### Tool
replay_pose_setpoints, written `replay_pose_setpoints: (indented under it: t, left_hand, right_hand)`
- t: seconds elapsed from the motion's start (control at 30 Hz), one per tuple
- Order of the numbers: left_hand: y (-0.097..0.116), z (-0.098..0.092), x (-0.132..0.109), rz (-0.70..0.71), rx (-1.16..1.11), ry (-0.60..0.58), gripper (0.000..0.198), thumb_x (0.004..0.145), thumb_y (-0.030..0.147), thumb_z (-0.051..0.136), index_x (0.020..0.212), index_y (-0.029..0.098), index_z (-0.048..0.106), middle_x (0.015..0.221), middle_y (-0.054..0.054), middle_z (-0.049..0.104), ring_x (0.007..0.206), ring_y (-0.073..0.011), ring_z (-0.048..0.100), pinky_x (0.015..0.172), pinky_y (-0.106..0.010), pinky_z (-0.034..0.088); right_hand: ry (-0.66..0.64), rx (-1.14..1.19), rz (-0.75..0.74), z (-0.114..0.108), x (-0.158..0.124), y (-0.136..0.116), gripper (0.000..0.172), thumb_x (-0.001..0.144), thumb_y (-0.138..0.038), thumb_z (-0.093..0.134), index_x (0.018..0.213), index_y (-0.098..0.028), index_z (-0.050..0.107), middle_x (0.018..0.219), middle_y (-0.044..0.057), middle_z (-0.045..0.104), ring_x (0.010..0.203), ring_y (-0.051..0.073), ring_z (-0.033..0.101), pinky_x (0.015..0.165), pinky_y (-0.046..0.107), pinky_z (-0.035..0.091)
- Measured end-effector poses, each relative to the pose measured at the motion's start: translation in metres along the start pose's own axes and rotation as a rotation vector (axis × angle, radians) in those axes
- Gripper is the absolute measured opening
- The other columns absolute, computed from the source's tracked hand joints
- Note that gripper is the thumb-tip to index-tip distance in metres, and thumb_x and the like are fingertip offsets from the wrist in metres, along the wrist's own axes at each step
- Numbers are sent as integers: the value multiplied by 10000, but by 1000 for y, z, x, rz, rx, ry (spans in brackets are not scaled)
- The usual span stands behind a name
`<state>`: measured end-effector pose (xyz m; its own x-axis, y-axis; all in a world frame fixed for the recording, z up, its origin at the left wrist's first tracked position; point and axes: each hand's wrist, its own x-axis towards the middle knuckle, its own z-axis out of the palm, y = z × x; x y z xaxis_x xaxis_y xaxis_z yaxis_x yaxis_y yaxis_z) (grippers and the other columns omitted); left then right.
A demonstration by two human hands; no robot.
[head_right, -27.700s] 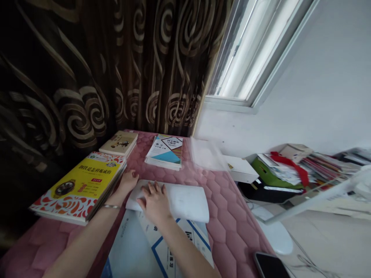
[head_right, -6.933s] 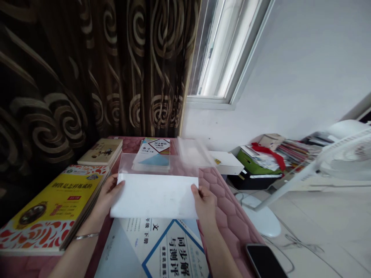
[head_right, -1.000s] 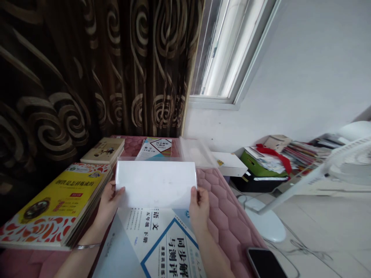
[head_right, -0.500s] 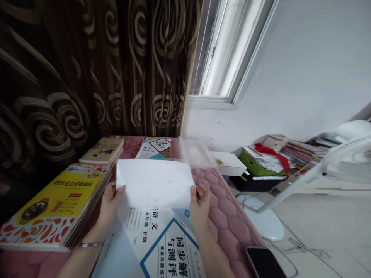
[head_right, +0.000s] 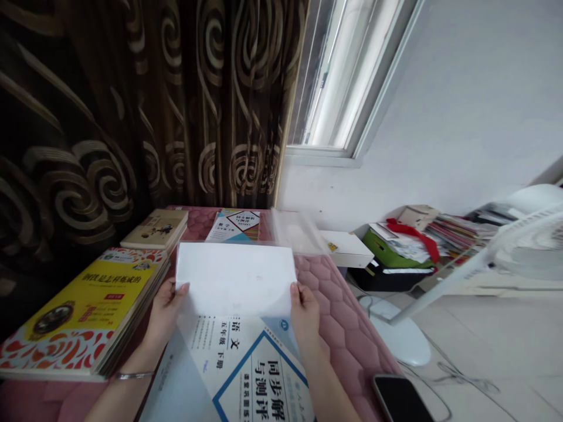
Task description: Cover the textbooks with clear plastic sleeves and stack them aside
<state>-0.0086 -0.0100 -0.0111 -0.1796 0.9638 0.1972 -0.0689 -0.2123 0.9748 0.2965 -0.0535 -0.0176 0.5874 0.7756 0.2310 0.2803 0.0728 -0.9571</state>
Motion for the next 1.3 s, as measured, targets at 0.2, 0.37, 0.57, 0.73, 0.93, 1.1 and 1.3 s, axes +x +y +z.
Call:
replay_pose_setpoints:
  t: [0.2,0.37,0.57,0.73,0.93,1.1,1.3]
  left_hand:
    - [-1,2,-3,21,54,54,347,742,481,706,875,177,606,764,4,650,683,-145,572,634,-241,439]
    - [1,6,-5,9,45,81,335,760,487,689,860,186,580,737,17,632,663,-137,558,622,-238,439]
    - [-1,7,-5,9,28,99,336,755,483,695,867,186,584,744,14,639,670,-136,560,621,-234,444]
    - [-3,5,-4,3,13,77,340,759,489,697,874,189,589,739,19,637,657,-132,559,606,-225,439]
    - [-2,5,-4,0,11,56,349,759,499,697,872,187,589,745,16,646,645,-129,557,606,-225,436]
    - [-2,5,-5,24,11,68,324,766,484,692,867,191,599,751,20,645,661,-131,564,628,-230,442]
    - [-7,4,-4,44,29,48,310,800,476,665,883,187,588,765,9,641,683,-138,567,637,-237,449]
  right_hand:
    - [120,-175,-141,5,-1,-8,552,794,-759,420,643,-233,494,593,17,554,596,195,486,579,322,381]
    - [42,87,-77,5,-5,-8,401,794,-608,597,838,-212,560,731,4,597,651,175,520,572,294,435]
    - [78,226,-45,4,-4,-5,361,718,-515,710,773,-199,544,695,-12,586,628,152,530,566,274,444]
    - [52,334,23,6,2,0,446,669,-519,748,929,-185,608,815,31,676,688,180,587,610,300,482]
    - [-55,248,79,1,6,4,379,722,-553,700,776,-181,650,697,19,648,584,163,520,502,278,421]
    - [-44,267,123,0,7,2,380,710,-569,708,693,-198,630,623,0,604,522,149,468,464,283,393]
    - [-101,307,100,-3,7,1,369,707,-564,708,705,-198,655,641,6,622,531,167,501,479,299,395]
